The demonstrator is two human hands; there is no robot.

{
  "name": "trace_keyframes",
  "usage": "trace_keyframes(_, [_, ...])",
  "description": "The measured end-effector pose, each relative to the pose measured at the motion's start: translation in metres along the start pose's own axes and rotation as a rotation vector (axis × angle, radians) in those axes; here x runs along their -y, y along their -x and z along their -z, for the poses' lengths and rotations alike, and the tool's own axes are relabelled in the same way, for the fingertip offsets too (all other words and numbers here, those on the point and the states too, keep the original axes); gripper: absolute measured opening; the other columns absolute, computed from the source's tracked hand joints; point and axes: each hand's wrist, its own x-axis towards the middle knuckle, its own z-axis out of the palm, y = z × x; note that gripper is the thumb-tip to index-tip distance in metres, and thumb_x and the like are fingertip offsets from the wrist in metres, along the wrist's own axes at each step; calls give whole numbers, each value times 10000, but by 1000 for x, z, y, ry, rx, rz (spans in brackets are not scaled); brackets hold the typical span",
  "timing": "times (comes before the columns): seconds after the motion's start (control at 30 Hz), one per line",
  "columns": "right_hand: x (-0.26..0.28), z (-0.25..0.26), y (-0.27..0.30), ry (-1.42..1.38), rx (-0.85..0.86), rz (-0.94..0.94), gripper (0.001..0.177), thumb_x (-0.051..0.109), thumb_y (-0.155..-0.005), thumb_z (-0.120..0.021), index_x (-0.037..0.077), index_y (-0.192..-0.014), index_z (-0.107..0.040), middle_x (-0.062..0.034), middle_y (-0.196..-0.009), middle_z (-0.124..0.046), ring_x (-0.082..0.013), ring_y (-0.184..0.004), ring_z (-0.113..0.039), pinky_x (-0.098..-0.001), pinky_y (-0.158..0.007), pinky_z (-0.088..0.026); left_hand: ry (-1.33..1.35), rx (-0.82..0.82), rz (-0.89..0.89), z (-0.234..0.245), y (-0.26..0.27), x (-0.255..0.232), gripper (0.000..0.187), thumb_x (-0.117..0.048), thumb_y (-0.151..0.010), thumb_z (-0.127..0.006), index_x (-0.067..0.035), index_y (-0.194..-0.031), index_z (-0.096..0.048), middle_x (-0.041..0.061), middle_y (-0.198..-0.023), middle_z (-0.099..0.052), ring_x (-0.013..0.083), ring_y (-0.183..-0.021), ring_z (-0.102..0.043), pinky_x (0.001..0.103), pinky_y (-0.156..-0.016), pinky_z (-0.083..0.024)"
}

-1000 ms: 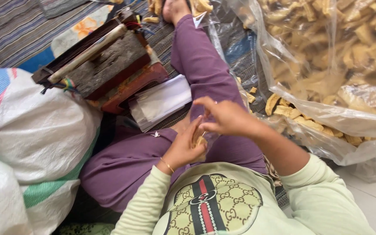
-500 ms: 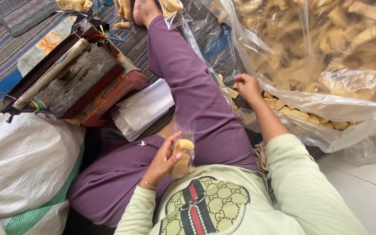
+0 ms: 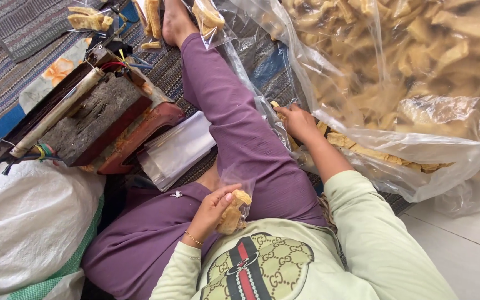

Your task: Manually placing individual fried snacks into small plastic bags and sealing them with a heat sealer

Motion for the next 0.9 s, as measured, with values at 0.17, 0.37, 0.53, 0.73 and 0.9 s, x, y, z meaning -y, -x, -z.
trace_keyframes(0.17, [-7,-21,-18,53,-144,-6,424,108,-923,-580,280,-1295,-688,-119,-1005,-594,-412,-827,-721,-505,-713,-600,73,146,0,7,3,8,800,-235,-880,-725,-107,-1592,-384,191,-1576,-441,279,-1447,-342,463,-1189,-273])
trace_keyframes(0.37, [-5,-42,-48,-29,-113,-53,239,189,-798,-788,113,-1024,-782,-174,-1005,-655,-411,-884,-730,-506,-773,-621,-55,-33,64,6,-3,-31,823,-173,-822,-817,-125,-1551,-438,246,-1387,-612,373,-1257,-603,522,-1070,-485])
trace_keyframes(0.53, [24,6,-76,-320,-383,171,253,84,-776,-820,123,-1025,-803,-119,-885,-649,-323,-936,-685,-406,-814,-567,-456,-281,-216,28,-6,-66,842,-311,-772,-862,-167,-1515,-493,112,-1253,-732,360,-1186,-664,498,-1004,-491])
trace_keyframes(0.73, [227,191,14,-461,-230,909,262,-43,-817,-762,86,-1044,-781,-179,-1183,-674,-361,-1096,-672,-397,-917,-584,-673,-351,-250,33,-12,-89,815,-340,-771,-862,-140,-1470,-495,99,-1254,-724,383,-1157,-664,524,-986,-520])
trace_keyframes(0.9, [255,227,46,-539,-31,876,379,-60,-830,-690,43,-1193,-728,-199,-1255,-646,-370,-1116,-676,-434,-938,-575,-387,-356,-435,26,-15,-77,870,-316,-725,-910,-126,-1477,-518,112,-1189,-732,331,-1128,-685,459,-973,-540])
